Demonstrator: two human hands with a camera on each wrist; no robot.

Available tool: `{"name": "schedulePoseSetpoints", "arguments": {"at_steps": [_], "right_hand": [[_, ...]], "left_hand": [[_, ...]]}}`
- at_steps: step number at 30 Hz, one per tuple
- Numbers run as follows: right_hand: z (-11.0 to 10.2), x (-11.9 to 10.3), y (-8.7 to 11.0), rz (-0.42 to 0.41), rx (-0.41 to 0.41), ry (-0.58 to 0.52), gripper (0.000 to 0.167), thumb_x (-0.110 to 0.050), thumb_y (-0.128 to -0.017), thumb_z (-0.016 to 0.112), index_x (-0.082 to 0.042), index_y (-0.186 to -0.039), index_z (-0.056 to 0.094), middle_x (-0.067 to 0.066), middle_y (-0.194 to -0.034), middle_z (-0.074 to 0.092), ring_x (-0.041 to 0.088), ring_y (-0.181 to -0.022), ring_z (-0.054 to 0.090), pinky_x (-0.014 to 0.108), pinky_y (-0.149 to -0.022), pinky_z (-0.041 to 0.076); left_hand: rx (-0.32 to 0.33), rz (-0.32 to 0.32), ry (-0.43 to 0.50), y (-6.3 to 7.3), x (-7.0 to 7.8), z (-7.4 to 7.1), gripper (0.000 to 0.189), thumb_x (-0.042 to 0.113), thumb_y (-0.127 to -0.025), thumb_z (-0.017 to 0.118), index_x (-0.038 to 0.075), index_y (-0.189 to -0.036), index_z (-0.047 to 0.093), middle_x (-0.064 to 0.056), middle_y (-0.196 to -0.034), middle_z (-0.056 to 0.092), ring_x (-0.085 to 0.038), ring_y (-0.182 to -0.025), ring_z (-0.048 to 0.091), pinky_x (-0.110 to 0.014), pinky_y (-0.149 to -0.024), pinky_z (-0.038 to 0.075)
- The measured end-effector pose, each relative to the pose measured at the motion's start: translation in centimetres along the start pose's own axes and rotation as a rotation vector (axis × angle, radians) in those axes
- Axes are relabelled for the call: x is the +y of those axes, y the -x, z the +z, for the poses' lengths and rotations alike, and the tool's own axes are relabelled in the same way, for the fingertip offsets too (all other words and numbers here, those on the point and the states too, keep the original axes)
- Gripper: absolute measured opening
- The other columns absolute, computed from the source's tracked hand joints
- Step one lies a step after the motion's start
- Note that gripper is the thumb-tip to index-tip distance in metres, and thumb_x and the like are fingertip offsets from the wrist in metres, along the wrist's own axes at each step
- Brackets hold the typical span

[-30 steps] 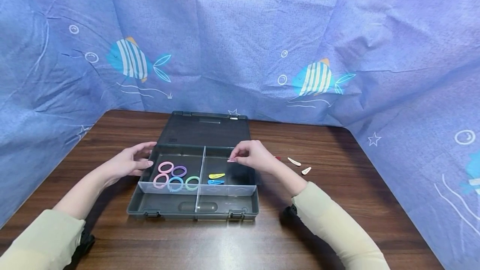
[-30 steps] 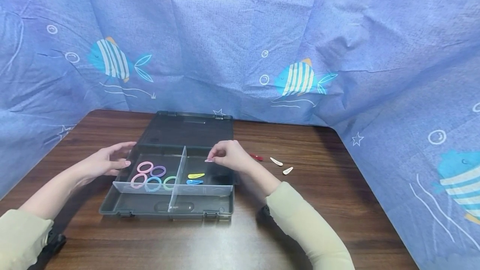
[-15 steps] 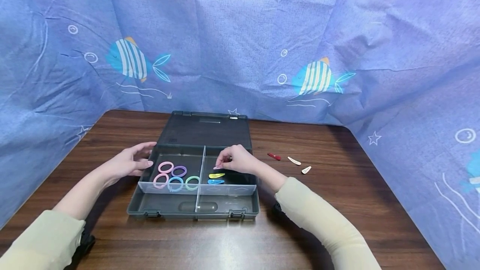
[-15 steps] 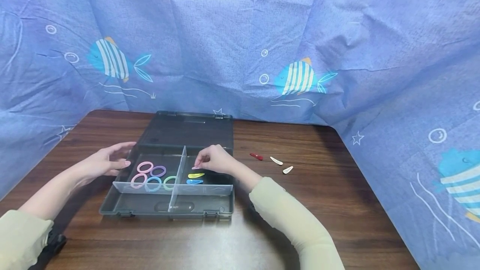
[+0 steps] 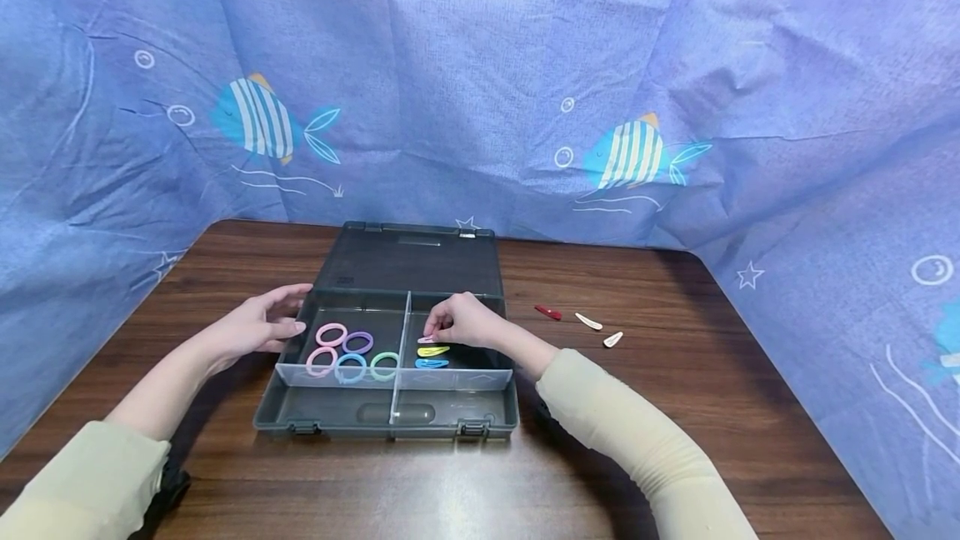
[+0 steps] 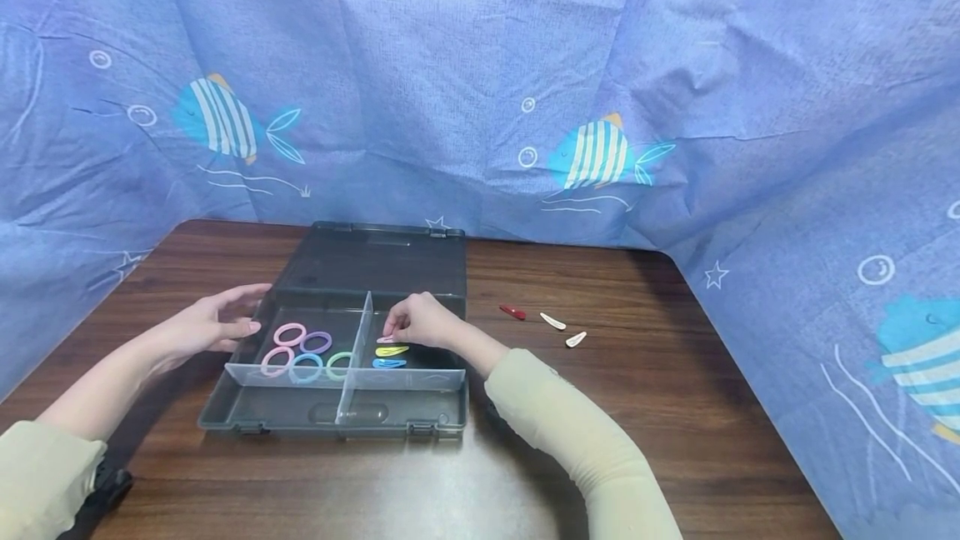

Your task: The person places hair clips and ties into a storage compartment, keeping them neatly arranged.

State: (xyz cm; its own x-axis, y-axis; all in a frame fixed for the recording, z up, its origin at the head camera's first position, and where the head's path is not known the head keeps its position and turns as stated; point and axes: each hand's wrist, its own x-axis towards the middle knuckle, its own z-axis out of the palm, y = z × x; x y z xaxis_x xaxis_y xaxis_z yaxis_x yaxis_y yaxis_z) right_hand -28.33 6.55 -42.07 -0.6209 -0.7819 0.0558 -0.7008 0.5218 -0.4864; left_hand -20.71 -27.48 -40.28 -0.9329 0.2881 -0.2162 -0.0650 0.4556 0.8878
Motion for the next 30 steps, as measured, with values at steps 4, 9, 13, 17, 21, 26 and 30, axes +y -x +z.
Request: {"name": "schedulePoseSetpoints", "arguments": {"at_steps": [4,9,13,17,21,26,30], "right_hand": [[0.1,0.0,0.0,0.005,-0.006,0.006,0.006,-0.011,-0.085,0.070,-0.016,-0.085,0.074,-0.007,-0.078,0.069,0.001,-0.069,0.056,0.015,-0.065,0.047],[0.0,-0.3,0.0,0.000,0.002,0.032,0.007,-0.010,-0.085,0.069,-0.015,-0.084,0.074,-0.007,-0.078,0.068,0.001,-0.068,0.055,0.014,-0.064,0.047],[0.0,-0.7,0.2,-0.001,0.015,0.068,0.006,-0.011,-0.085,0.070,-0.015,-0.083,0.074,-0.006,-0.078,0.067,0.002,-0.067,0.054,0.014,-0.062,0.046],[0.2,-1.0,0.3,-0.013,0.033,0.107,0.005,-0.011,-0.084,0.070,-0.014,-0.083,0.074,-0.004,-0.079,0.065,0.004,-0.067,0.053,0.014,-0.060,0.044],[0.3,-1.2,0.4,-0.016,0.049,0.151,0.005,-0.012,-0.084,0.071,-0.015,-0.082,0.074,-0.004,-0.080,0.065,0.004,-0.067,0.052,0.015,-0.060,0.043],[0.1,-1.1,0.6,-0.032,0.054,0.175,0.004,-0.012,-0.084,0.071,-0.014,-0.085,0.074,-0.004,-0.082,0.066,0.007,-0.070,0.055,0.015,-0.063,0.044],[-0.5,-0.9,0.9,-0.055,0.067,0.141,0.006,-0.011,-0.084,0.070,-0.013,-0.088,0.074,-0.003,-0.083,0.066,0.006,-0.069,0.055,0.015,-0.062,0.044]], "left_hand": [[0.000,-0.003,0.005,0.0,-0.1,0.0,0.073,0.017,-0.094,0.058,0.008,-0.151,0.013,-0.033,-0.147,0.021,-0.045,-0.123,0.043,-0.045,-0.088,0.052],[0.000,-0.002,0.002,0.0,-0.1,0.0,0.074,0.018,-0.094,0.058,0.008,-0.151,0.013,-0.033,-0.147,0.021,-0.046,-0.124,0.042,-0.046,-0.088,0.051],[0.001,-0.003,-0.007,0.1,0.1,0.1,0.074,0.019,-0.094,0.058,0.008,-0.151,0.012,-0.033,-0.147,0.020,-0.048,-0.125,0.040,-0.047,-0.089,0.051],[-0.001,-0.003,0.000,0.1,0.1,0.1,0.074,0.019,-0.094,0.058,0.007,-0.151,0.012,-0.033,-0.147,0.020,-0.046,-0.124,0.042,-0.047,-0.088,0.051],[-0.006,0.004,0.019,-0.1,0.0,0.1,0.073,0.016,-0.095,0.057,0.005,-0.151,0.012,-0.033,-0.146,0.021,-0.044,-0.122,0.046,-0.044,-0.086,0.053],[-0.002,0.005,0.022,-0.2,-0.1,0.1,0.073,0.015,-0.094,0.057,0.005,-0.151,0.013,-0.033,-0.146,0.021,-0.043,-0.121,0.047,-0.043,-0.085,0.053],[-0.005,0.001,0.016,-0.1,0.0,0.0,0.073,0.016,-0.094,0.057,0.006,-0.151,0.012,-0.033,-0.147,0.020,-0.044,-0.122,0.045,-0.045,-0.086,0.053]]}}
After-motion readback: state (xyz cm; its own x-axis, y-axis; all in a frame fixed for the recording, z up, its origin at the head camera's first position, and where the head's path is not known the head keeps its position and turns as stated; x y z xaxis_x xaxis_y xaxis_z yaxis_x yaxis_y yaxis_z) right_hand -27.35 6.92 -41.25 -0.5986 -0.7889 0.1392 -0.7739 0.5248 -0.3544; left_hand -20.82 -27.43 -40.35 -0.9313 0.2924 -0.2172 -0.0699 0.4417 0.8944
